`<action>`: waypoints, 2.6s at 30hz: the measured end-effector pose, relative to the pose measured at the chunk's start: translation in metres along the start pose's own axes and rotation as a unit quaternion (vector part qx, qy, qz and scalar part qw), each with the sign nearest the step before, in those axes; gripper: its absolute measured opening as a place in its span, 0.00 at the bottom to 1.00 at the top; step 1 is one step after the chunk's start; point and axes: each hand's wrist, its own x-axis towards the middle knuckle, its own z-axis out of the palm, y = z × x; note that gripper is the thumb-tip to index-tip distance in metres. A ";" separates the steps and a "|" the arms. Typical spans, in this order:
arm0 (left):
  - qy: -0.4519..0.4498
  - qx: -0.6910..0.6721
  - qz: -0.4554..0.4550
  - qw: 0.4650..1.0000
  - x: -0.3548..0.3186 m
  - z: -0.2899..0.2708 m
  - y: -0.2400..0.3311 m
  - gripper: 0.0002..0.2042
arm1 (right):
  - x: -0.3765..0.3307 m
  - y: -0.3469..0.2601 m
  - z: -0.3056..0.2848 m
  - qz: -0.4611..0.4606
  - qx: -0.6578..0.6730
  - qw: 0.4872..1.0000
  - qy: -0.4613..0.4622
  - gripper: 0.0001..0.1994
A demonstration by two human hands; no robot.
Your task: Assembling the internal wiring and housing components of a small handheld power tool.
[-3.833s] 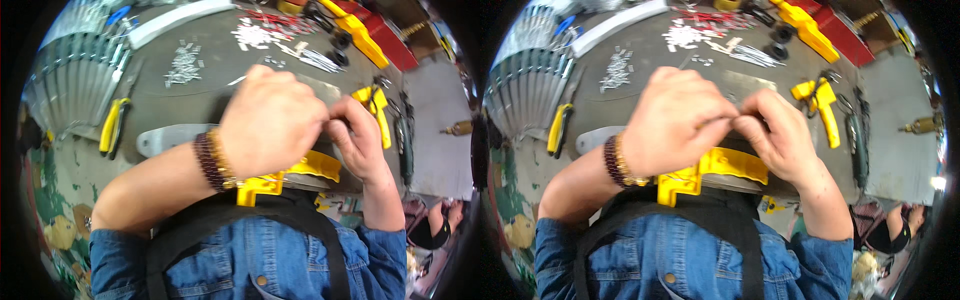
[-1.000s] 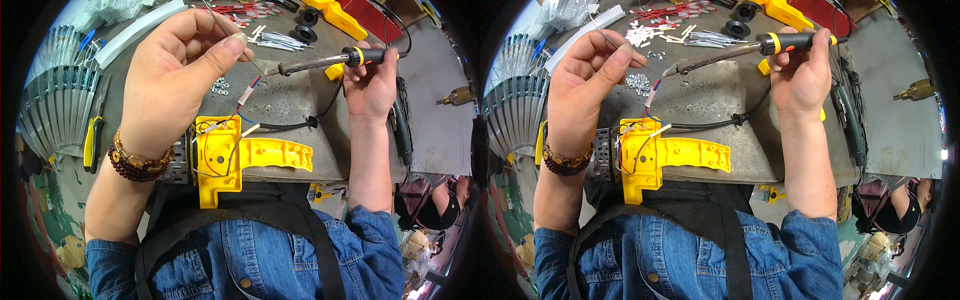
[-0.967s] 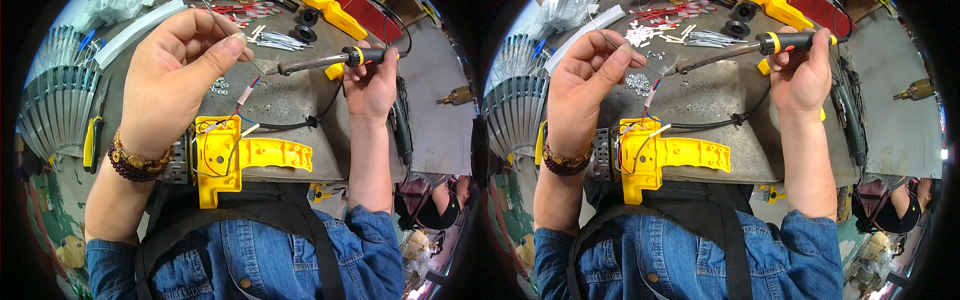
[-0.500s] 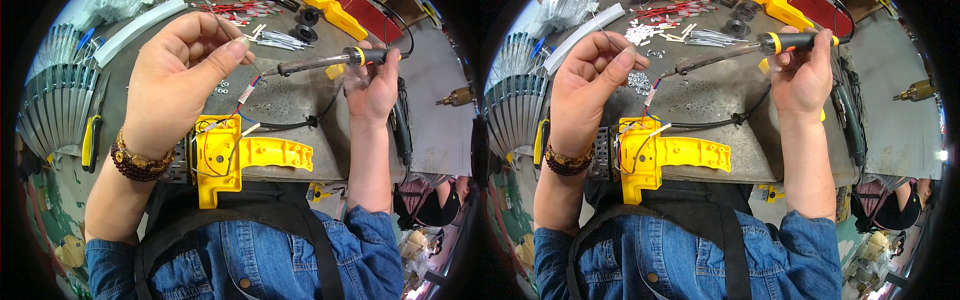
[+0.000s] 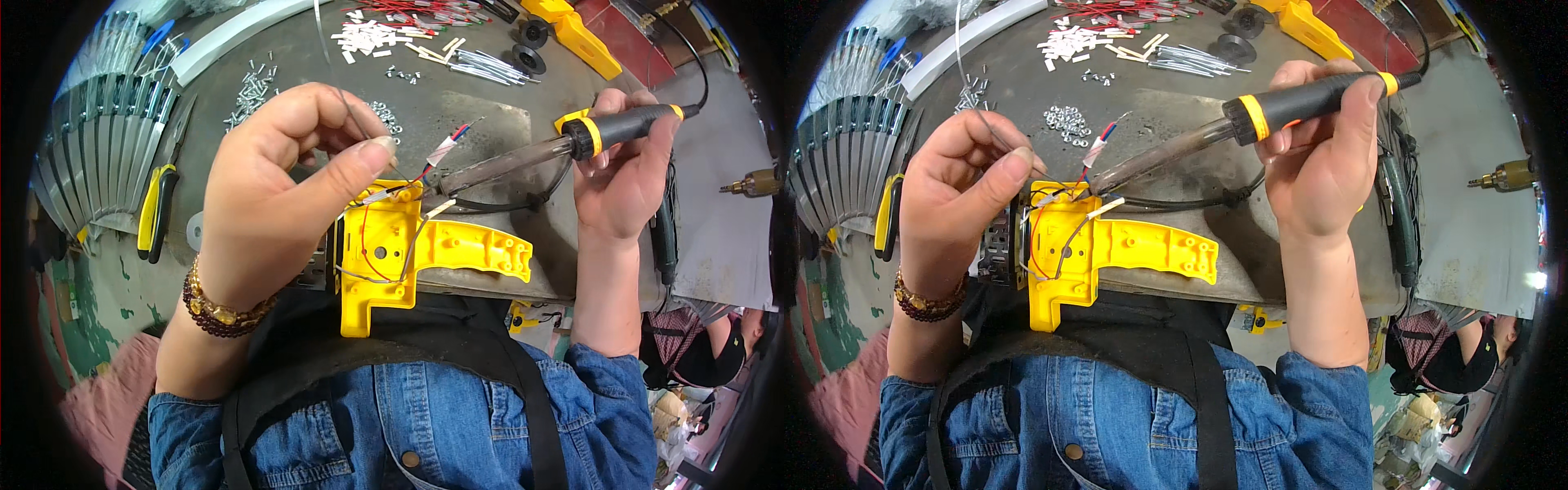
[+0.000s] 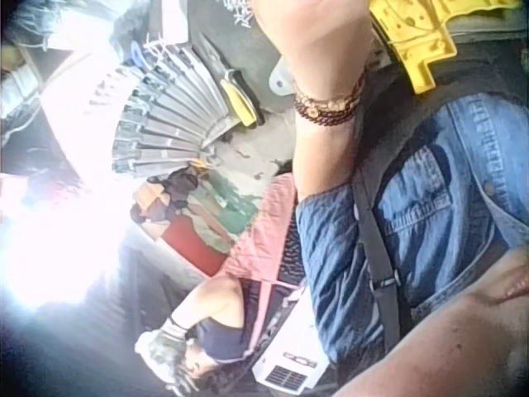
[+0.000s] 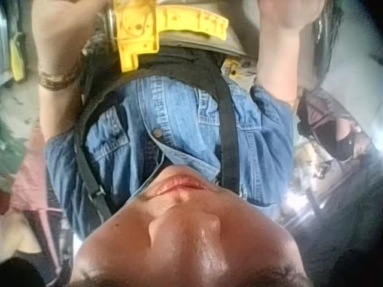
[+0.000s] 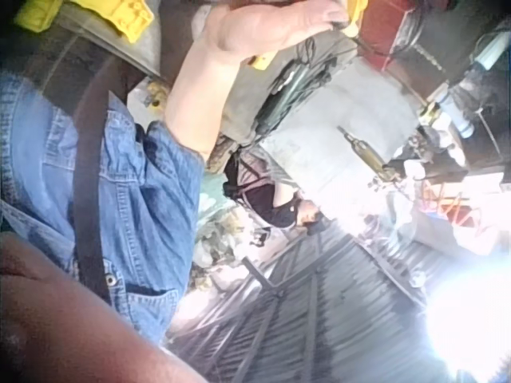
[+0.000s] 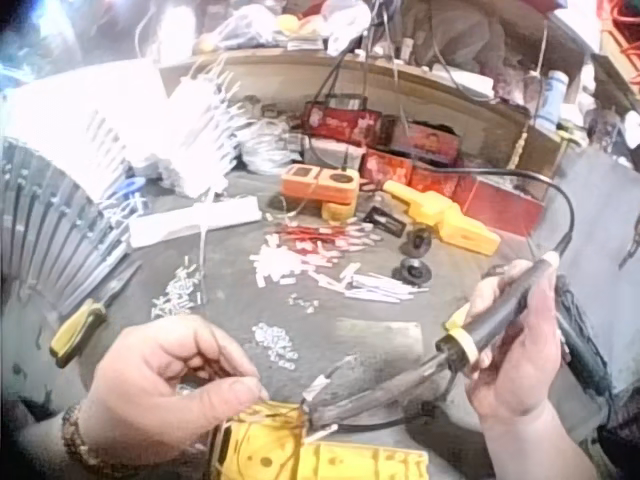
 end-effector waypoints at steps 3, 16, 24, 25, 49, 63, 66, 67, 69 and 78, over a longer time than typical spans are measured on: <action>-0.011 0.043 0.021 0.999 -0.002 -0.001 -0.003 0.05 | -0.003 0.002 0.004 -0.021 -0.031 0.999 0.015 0.22; 0.015 0.068 0.035 0.997 0.001 -0.001 -0.004 0.03 | -0.005 0.003 -0.001 -0.054 -0.031 0.998 -0.001 0.23; 0.022 0.062 0.034 0.997 0.000 -0.001 -0.007 0.03 | -0.004 0.005 -0.002 -0.068 -0.045 0.996 -0.021 0.23; 0.022 0.054 0.036 0.998 0.001 0.000 -0.007 0.03 | -0.005 0.005 -0.002 -0.072 -0.039 0.996 -0.019 0.24; 0.000 0.039 0.063 0.997 -0.016 -0.008 0.001 0.02 | -0.005 -0.006 -0.014 -0.075 -0.049 0.996 -0.017 0.25; -0.050 0.099 0.085 0.990 -0.046 -0.011 0.007 0.08 | -0.022 -0.002 0.007 -0.011 0.004 0.991 -0.133 0.27; -0.049 0.088 0.072 0.992 -0.047 -0.009 0.007 0.08 | -0.023 -0.005 0.005 -0.009 0.015 0.988 -0.151 0.27; -0.049 0.086 0.075 0.992 -0.046 -0.009 0.007 0.08 | -0.023 -0.006 0.005 -0.024 0.006 0.987 -0.158 0.27; -0.050 0.099 0.090 0.990 -0.046 -0.011 0.008 0.08 | -0.023 -0.008 0.002 -0.035 0.000 0.984 -0.176 0.28; -0.056 0.087 0.094 0.990 -0.044 -0.010 0.002 0.06 | -0.024 -0.007 0.001 -0.034 -0.003 0.985 -0.167 0.28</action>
